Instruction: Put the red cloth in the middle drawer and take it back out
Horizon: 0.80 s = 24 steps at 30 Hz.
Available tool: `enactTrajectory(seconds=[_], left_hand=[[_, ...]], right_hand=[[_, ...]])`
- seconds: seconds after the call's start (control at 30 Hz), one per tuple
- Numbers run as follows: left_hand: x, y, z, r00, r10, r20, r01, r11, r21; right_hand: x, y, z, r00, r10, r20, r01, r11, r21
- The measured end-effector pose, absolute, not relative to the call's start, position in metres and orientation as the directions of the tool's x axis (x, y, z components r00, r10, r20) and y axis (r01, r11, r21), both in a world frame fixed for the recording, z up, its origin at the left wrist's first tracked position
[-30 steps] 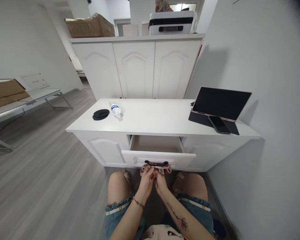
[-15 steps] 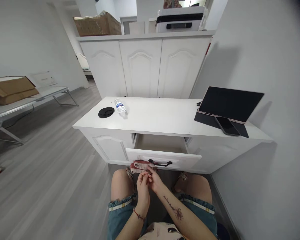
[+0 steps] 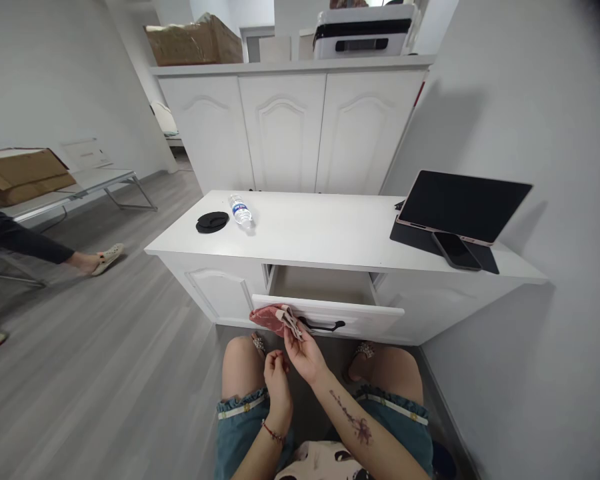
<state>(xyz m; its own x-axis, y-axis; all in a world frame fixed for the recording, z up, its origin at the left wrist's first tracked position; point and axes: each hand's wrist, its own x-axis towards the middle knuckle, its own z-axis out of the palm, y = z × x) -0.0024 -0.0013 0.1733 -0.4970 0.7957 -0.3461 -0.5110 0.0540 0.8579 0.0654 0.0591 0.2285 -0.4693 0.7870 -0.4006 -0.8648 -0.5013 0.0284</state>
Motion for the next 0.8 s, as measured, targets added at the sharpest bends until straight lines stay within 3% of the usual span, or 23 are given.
enactTrajectory(seconds=[0.17, 0.37, 0.67, 0.8], left_hand=[[0.003, 0.004, 0.161, -0.465, 0.804, -0.370, -0.512, 0.097, 0.854], [0.009, 0.015, 0.169, -0.376, 0.810, -0.449, -0.595, 0.161, 0.788], [0.028, 0.041, 0.197, -0.105, 0.888, -0.448, -0.717, 0.245, 0.653], [0.033, 0.050, 0.202, -0.064, 0.889, -0.454, -0.726, 0.270, 0.632]], right_hand=[[0.080, 0.051, 0.240, -0.409, 0.790, -0.457, -0.900, -0.431, 0.062], [0.113, 0.042, 0.246, -0.314, 0.844, -0.434, -0.933, -0.358, -0.022], [0.171, 0.039, 0.243, -0.143, 0.887, -0.439, -0.964, -0.225, -0.139], [0.192, 0.039, 0.236, -0.092, 0.891, -0.445, -0.961, -0.197, -0.196]])
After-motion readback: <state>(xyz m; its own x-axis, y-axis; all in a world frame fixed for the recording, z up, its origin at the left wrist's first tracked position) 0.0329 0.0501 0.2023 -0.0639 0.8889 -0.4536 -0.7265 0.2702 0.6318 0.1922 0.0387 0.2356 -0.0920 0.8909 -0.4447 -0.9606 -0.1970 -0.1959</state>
